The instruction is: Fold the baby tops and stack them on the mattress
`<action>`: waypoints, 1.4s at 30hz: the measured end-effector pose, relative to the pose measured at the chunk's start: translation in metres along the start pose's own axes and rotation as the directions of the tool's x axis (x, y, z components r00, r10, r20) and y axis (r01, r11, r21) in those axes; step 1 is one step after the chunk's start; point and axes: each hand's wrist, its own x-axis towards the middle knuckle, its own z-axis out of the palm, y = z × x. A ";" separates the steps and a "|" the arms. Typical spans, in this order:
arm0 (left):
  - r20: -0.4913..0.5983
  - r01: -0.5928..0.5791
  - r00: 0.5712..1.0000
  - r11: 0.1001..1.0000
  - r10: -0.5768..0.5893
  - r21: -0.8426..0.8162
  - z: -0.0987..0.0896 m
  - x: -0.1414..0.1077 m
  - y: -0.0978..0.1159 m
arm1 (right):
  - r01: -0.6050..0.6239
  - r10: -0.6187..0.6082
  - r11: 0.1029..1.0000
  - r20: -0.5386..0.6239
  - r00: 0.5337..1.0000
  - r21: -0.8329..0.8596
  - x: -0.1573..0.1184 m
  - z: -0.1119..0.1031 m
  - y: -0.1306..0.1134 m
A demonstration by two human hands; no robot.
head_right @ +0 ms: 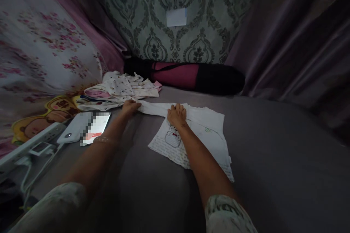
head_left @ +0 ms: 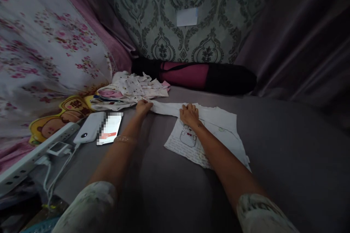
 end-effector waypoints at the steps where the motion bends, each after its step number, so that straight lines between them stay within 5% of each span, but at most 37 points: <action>1: -0.003 0.021 1.000 0.996 -0.022 -0.081 -0.001 0.001 0.006 | -0.028 0.028 1.000 -0.015 0.999 0.002 0.001 0.002 -0.002; 6: 0.119 0.266 0.963 0.779 -0.242 -0.569 0.002 0.004 0.039 | -0.100 0.100 0.995 -0.004 0.995 0.024 0.008 0.006 -0.010; 10: 0.297 0.329 0.943 0.542 -0.150 -0.773 0.006 -0.001 0.059 | -0.131 0.130 0.991 0.052 0.990 0.017 0.008 0.006 -0.014; 15: 0.315 0.281 0.949 0.551 -0.035 -0.786 0.016 -0.014 0.081 | -0.144 0.136 0.988 0.132 0.982 0.051 0.011 -0.005 -0.013; 19: 0.290 0.259 0.956 0.556 -0.032 -0.790 0.037 -0.032 0.104 | -0.216 0.142 0.917 0.232 0.962 0.335 0.019 -0.030 0.004; 21: 0.278 0.228 0.961 0.578 -0.002 -0.783 0.051 -0.043 0.114 | -0.353 0.235 0.734 0.270 0.934 0.581 0.019 -0.043 0.018; 23: 0.268 0.187 0.962 0.605 0.044 -0.774 0.067 -0.054 0.122 | -0.491 0.317 0.411 0.384 0.867 0.768 0.013 -0.056 0.034; 26: 0.256 0.129 0.963 0.677 0.091 -0.724 0.091 -0.073 0.129 | -0.574 0.276 -0.040 0.561 0.780 0.818 -0.004 -0.069 0.058; 29: 0.262 0.049 0.953 0.776 0.152 -0.629 0.112 -0.093 0.131 | -0.561 0.226 -0.226 0.603 0.765 0.796 -0.020 -0.075 0.077; 31: 0.297 -0.021 0.927 0.822 0.229 -0.569 0.125 -0.106 0.129 | -0.549 0.220 -0.250 0.599 0.770 0.797 -0.027 -0.076 0.085; 36: 0.493 -0.128 0.762 0.845 0.419 -0.520 0.138 -0.112 0.117 | -0.523 0.283 -0.121 0.535 0.796 0.844 -0.030 -0.069 0.097; 42: 0.359 -0.219 0.869 0.915 0.342 -0.339 0.122 -0.077 0.088 | -0.500 0.344 -0.061 0.488 0.802 0.864 -0.027 -0.056 0.101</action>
